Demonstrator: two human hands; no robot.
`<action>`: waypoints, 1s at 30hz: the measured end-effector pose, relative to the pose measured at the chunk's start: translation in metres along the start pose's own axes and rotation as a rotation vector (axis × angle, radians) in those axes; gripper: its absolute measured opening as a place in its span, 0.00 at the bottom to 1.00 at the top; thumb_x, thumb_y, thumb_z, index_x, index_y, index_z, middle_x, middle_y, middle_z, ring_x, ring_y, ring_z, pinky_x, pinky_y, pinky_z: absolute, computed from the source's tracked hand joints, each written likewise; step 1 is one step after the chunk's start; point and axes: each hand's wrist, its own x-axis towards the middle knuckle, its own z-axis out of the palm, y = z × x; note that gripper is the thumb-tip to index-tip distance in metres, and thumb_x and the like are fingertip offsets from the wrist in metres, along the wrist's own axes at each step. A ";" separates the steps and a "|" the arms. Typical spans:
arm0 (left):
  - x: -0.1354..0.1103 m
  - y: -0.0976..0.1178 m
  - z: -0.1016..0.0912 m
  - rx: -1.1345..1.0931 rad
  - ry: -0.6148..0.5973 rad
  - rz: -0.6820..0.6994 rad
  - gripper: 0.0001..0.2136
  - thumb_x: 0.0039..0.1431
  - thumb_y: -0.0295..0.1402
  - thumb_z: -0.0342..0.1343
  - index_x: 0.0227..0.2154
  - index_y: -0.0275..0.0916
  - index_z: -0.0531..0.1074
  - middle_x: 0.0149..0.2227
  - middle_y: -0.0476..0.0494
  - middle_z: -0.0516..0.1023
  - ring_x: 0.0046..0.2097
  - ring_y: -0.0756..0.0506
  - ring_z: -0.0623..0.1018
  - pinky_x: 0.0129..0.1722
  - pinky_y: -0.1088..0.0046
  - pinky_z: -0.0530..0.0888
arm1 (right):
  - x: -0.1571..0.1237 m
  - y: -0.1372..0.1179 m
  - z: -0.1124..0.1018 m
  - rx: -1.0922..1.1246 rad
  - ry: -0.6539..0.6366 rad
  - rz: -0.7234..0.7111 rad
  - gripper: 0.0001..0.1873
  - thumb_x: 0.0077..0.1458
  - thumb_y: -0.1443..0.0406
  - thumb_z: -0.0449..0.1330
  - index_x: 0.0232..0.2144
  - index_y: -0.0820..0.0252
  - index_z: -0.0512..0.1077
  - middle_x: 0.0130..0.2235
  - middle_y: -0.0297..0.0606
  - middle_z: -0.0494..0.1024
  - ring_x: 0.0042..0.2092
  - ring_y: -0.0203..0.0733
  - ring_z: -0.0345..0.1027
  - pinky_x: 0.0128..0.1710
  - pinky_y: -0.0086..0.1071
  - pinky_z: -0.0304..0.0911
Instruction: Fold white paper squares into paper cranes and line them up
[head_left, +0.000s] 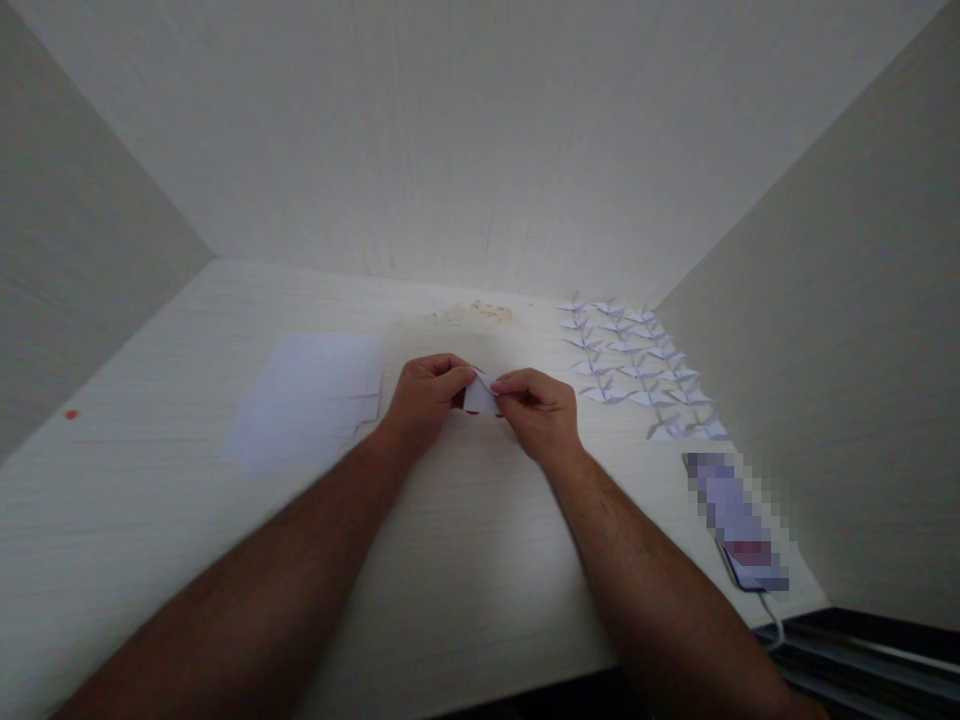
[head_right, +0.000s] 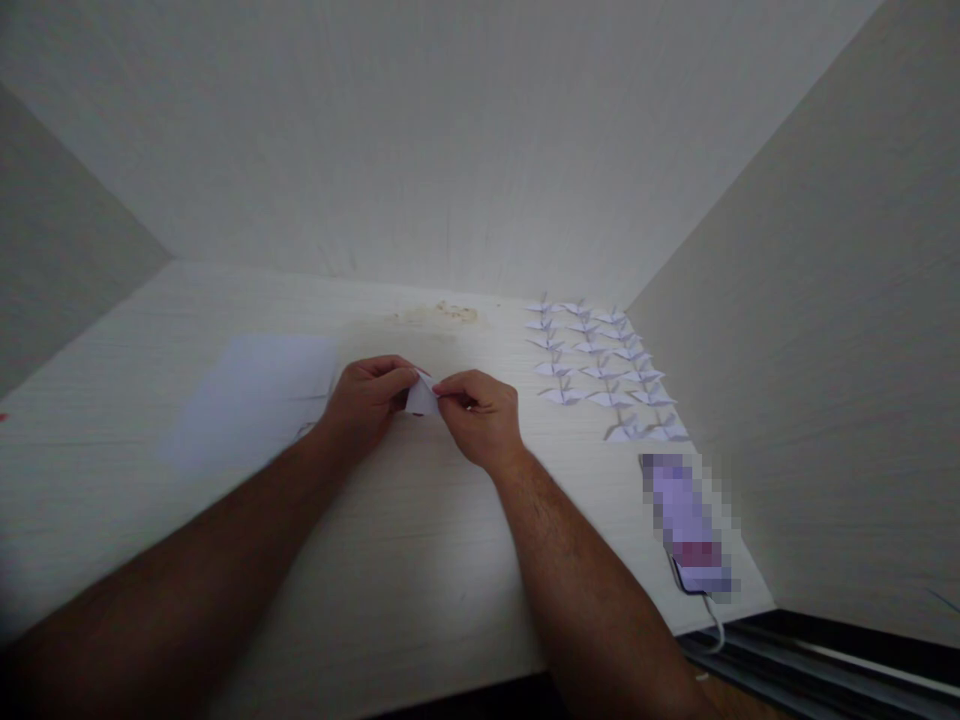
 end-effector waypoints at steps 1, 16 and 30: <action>0.000 0.000 0.000 0.001 0.004 0.000 0.06 0.44 0.32 0.62 0.19 0.36 0.74 0.18 0.50 0.72 0.22 0.52 0.69 0.22 0.77 0.67 | 0.000 0.000 0.000 0.000 -0.005 -0.003 0.07 0.47 0.69 0.61 0.29 0.54 0.79 0.31 0.33 0.81 0.32 0.37 0.74 0.32 0.31 0.71; 0.001 -0.003 -0.003 0.032 -0.048 0.007 0.08 0.44 0.35 0.65 0.22 0.36 0.76 0.22 0.48 0.75 0.24 0.50 0.72 0.25 0.75 0.69 | 0.004 -0.005 -0.004 -0.033 -0.021 -0.066 0.08 0.47 0.70 0.60 0.27 0.54 0.79 0.32 0.34 0.81 0.32 0.36 0.75 0.33 0.31 0.71; 0.000 0.000 -0.003 0.259 -0.007 0.111 0.08 0.47 0.36 0.64 0.25 0.36 0.77 0.23 0.49 0.75 0.25 0.52 0.70 0.25 0.77 0.65 | 0.012 -0.002 -0.005 0.248 -0.106 0.409 0.10 0.48 0.58 0.64 0.26 0.59 0.75 0.20 0.30 0.74 0.19 0.33 0.65 0.18 0.26 0.61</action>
